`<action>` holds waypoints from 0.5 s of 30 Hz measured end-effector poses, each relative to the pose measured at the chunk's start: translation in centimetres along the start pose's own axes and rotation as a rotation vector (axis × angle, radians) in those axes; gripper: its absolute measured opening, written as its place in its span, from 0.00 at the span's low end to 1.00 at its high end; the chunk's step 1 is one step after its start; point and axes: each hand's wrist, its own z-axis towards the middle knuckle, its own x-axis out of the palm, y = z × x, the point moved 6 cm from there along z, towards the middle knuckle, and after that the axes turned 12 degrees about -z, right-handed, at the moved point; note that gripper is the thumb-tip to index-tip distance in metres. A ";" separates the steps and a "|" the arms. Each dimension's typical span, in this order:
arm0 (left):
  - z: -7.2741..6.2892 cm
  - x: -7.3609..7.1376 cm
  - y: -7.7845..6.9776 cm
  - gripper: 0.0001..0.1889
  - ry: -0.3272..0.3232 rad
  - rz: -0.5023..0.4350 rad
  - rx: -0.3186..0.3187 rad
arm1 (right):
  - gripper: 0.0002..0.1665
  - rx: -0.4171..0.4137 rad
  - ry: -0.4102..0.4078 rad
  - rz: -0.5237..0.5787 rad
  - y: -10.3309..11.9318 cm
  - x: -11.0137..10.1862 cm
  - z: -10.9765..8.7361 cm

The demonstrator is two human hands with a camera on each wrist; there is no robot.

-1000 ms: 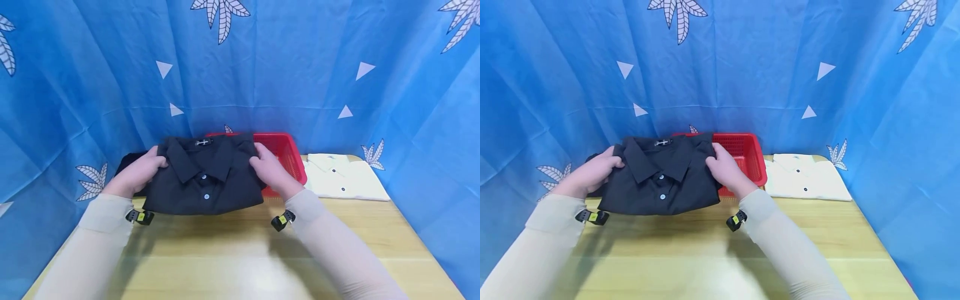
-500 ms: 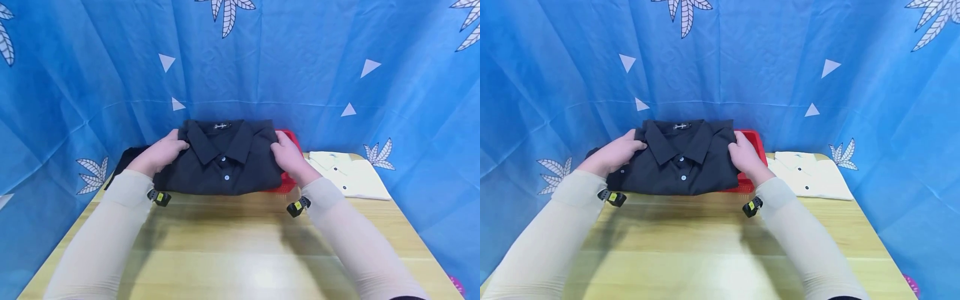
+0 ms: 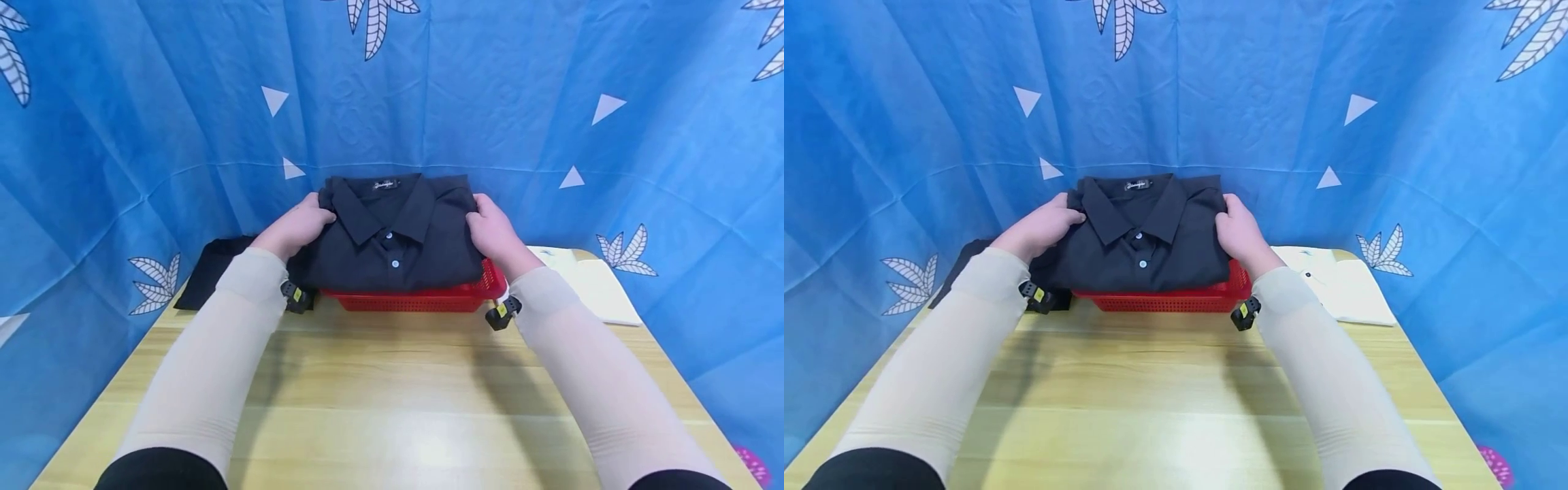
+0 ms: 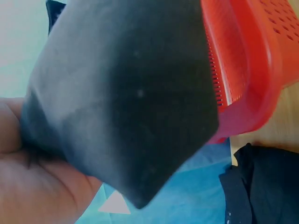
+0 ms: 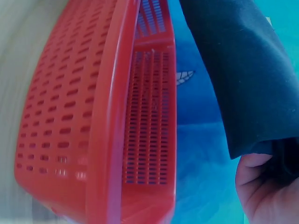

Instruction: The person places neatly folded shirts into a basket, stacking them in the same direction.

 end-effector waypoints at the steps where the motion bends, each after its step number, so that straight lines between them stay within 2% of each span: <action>1: 0.3 0.1 0.0 0.35 -0.007 0.006 -0.002 | 0.25 0.000 -0.003 -0.006 -0.1 -0.1 0.1; 10: 2.0 1.3 0.6 0.35 -0.082 -0.001 -0.064 | 0.24 0.040 0.040 -0.072 -1.6 0.8 1.3; 15: 2.8 2.1 0.8 0.35 -0.106 0.019 -0.058 | 0.25 0.036 0.041 -0.169 -2.9 1.4 2.1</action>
